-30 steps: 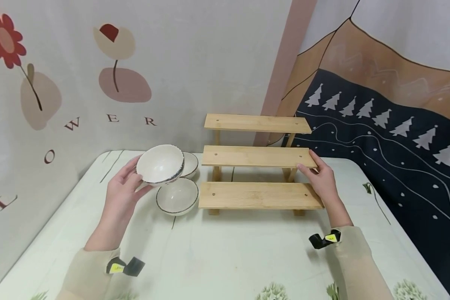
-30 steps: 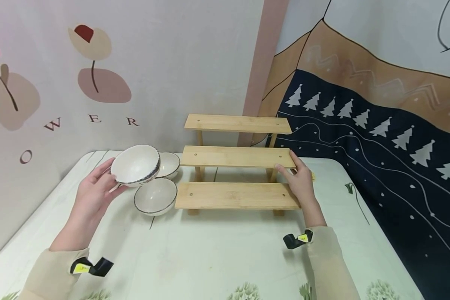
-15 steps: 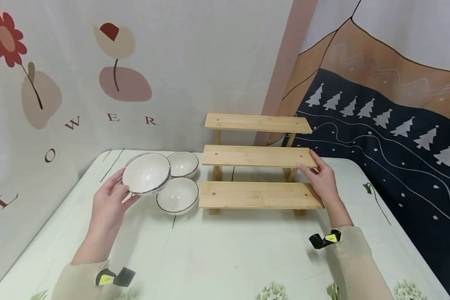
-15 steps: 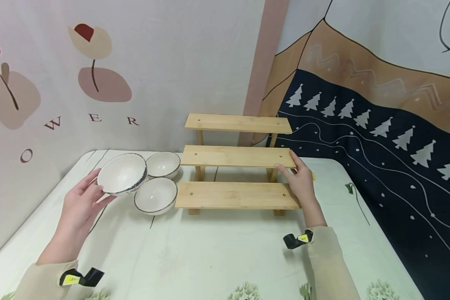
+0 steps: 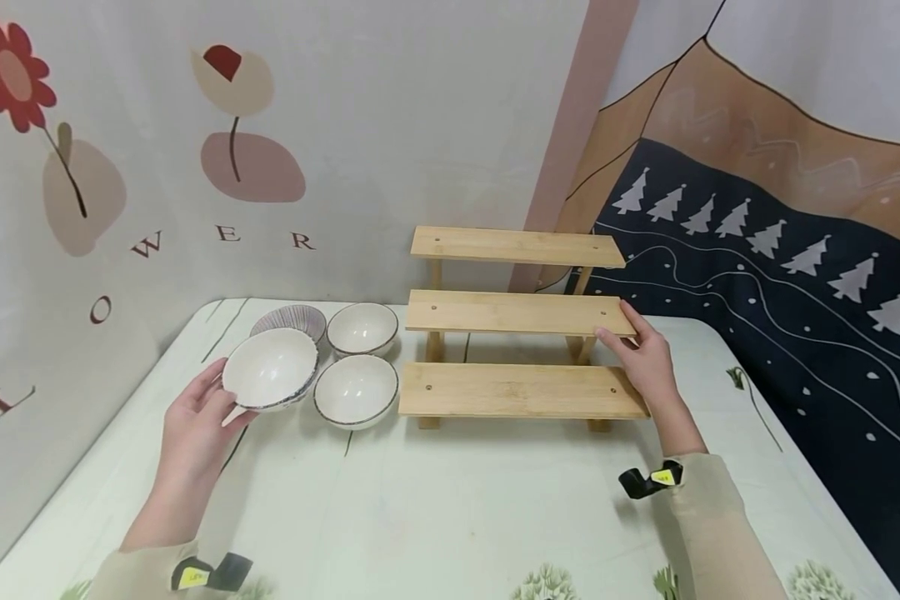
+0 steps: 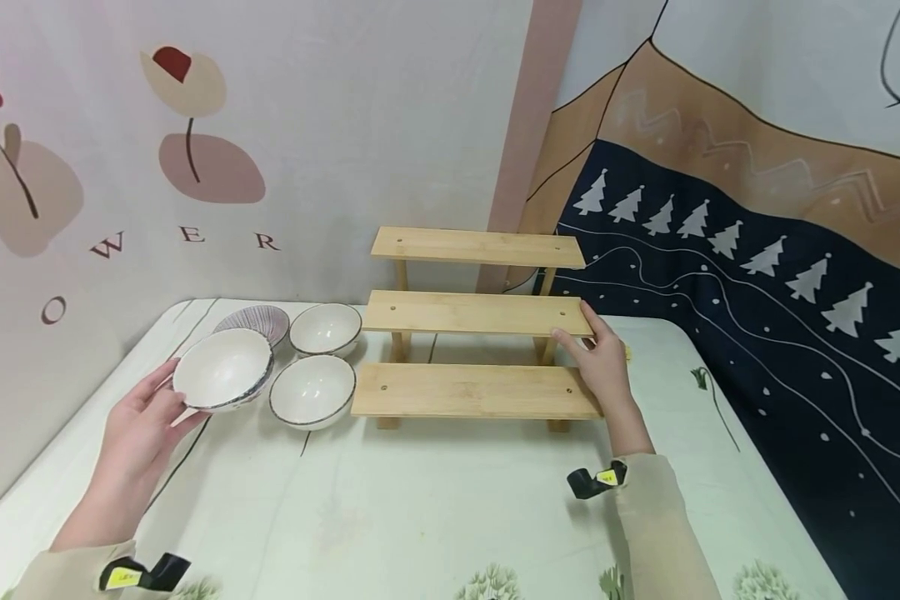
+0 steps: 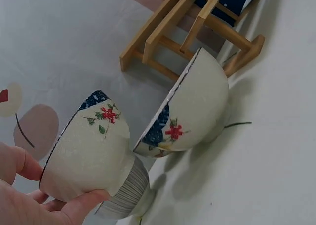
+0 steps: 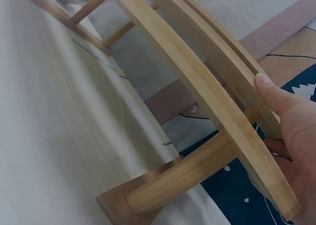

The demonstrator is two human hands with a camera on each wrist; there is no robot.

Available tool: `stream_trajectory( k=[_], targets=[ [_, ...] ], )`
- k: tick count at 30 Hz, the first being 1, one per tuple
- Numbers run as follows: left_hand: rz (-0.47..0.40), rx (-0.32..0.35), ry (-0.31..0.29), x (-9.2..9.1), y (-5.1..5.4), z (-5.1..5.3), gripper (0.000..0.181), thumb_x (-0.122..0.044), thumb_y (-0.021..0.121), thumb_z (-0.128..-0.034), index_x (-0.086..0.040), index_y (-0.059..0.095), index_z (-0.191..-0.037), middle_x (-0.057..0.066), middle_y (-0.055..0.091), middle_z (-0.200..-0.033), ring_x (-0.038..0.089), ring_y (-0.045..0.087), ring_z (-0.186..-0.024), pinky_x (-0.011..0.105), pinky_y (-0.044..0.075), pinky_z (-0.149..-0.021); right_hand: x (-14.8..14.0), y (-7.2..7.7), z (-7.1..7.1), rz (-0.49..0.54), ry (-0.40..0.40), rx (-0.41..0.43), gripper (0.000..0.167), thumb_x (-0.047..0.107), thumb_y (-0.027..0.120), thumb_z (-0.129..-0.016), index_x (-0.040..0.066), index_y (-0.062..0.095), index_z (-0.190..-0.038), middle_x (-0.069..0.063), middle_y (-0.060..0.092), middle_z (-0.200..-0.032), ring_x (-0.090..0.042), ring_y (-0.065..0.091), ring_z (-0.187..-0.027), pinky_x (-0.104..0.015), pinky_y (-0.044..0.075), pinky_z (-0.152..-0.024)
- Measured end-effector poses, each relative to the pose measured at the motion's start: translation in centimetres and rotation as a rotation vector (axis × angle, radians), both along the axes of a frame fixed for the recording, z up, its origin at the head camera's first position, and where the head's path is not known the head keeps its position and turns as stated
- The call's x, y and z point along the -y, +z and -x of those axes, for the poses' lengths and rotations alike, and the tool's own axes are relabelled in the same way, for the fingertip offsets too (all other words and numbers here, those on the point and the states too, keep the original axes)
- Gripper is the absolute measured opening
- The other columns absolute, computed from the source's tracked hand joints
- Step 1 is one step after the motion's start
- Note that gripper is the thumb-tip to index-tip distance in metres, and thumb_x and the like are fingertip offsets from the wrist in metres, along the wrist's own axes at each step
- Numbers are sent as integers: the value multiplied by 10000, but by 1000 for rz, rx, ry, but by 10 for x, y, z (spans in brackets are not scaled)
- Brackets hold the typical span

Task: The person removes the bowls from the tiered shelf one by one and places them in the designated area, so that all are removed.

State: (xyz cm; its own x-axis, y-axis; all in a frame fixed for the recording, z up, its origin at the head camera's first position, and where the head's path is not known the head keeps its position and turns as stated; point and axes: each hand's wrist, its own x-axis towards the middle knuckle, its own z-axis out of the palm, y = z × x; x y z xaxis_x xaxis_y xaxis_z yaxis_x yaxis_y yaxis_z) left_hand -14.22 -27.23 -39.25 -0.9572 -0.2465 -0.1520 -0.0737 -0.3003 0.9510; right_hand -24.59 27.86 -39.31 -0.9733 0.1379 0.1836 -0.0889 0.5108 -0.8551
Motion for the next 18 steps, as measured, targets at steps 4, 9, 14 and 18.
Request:
stream_trajectory(
  k=[4,9,14,18],
  targets=[
    [12,23,0,5,-5,-2,651,-3,421,-1010,-135,181,-1601,5,317,-1584,-87,622,-976,141,597,-785,0,0,0,3,3,7,797,396,657,-955,138,244,-1586,-112,251,-1647,-322,288,-1507,-479,354,-1196],
    [45,47,-18,11,-10,-3,649,-48,409,-1031,-152,133,-1608,39,118,-1691,-115,603,-974,120,587,-789,0,-1,0,7,-1,8,802,396,658,-954,128,243,-1586,-117,255,-1645,-318,288,-1507,-474,354,-1198],
    [75,105,-15,14,-16,0,644,-72,396,-1042,-147,103,-1611,55,97,-1692,-126,576,-956,107,581,-778,-1,0,0,11,-4,6,796,387,659,-956,130,245,-1586,-114,256,-1645,-318,287,-1508,-473,352,-1200],
    [86,142,-3,14,-19,1,645,-60,386,-1037,-139,102,-1611,52,119,-1689,-138,569,-948,104,577,-763,0,0,0,14,-4,2,797,382,663,-953,119,252,-1583,-110,259,-1645,-316,292,-1506,-472,356,-1197]
  ],
)
